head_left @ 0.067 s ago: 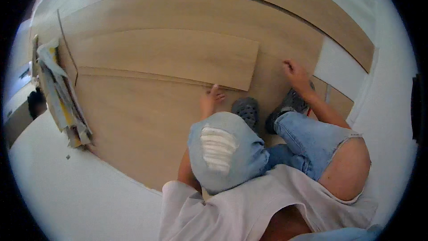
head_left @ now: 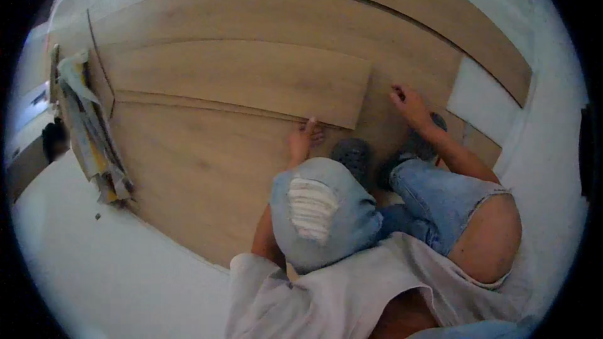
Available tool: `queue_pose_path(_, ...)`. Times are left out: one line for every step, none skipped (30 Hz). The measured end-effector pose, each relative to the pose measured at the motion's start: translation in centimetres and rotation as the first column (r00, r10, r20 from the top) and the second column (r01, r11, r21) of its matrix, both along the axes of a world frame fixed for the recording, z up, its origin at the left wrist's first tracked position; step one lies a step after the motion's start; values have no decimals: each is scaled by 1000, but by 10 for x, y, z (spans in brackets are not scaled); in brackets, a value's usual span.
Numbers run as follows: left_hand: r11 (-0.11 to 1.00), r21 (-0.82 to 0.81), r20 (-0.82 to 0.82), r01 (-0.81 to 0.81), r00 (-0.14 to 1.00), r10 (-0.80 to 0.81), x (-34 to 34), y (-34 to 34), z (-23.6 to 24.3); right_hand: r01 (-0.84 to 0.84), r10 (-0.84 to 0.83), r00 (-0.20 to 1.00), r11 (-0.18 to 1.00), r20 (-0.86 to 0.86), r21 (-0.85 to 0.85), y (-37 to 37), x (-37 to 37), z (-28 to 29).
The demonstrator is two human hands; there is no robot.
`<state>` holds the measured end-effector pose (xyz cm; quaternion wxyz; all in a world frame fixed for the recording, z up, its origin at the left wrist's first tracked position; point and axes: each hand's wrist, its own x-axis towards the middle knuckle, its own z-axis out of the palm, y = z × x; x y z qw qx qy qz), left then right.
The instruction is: The person measures and marks laminate flooring planks with a pencil and square, cuts them using a table saw, and installs them on the floor using a hammer and tapping block. They align the planks against the wall and tap them into place.
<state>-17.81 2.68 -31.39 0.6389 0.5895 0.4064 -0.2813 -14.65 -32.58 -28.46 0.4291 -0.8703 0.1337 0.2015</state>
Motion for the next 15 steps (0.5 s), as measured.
queue_pose_path(999,-18,-6,45,999,-46,27,-4,17,38,-31,997,993,-74,109,22,23,-15)
queue_pose_path(997,-23,-13,69,998,-69,28,-14,25,58,-24,988,973,-152,225,42,30,-37)
queue_pose_path(992,38,37,121,992,-123,28,-19,26,93,-56,987,966,-152,242,56,33,-59)
queue_pose_path(982,96,74,165,982,-172,20,-21,21,123,-83,983,959,-162,254,64,22,-82)
queue_pose_path(978,113,67,178,980,-186,1,-14,1,141,-94,979,953,-181,267,78,9,-94)
queue_pose_path(970,110,69,216,972,-224,-10,-16,-19,216,-156,970,902,-184,373,78,-2,-96)
queue_pose_path(974,59,72,218,972,-222,-8,-18,-14,312,-245,949,834,-201,456,79,-10,-86)
queue_pose_path(978,20,77,208,975,-209,13,-10,0,351,-264,933,821,-246,449,90,9,-69)
queue_pose_path(981,-13,85,193,978,-191,8,-7,3,383,-275,917,809,-288,447,98,7,-57)
queue_pose_path(987,-8,111,163,981,-161,6,-2,3,430,-295,893,781,-339,453,109,10,-47)
queue_pose_path(990,-19,132,140,982,-137,1,-3,-6,485,-323,861,755,-393,442,115,11,-33)
queue_pose_path(993,-24,153,111,983,-107,-4,1,-7,533,-340,827,727,-447,433,122,9,-24)
queue_pose_path(980,-180,104,82,993,-64,-9,11,-8,517,-318,836,728,-447,451,126,6,-33)
queue_pose_path(981,-185,69,52,997,-40,-17,-11,-14,486,-276,849,742,-450,462,103,1,-62)
queue_pose_path(980,-189,40,63,998,-56,-14,-5,-12,481,-267,853,736,-448,477,109,0,-72)
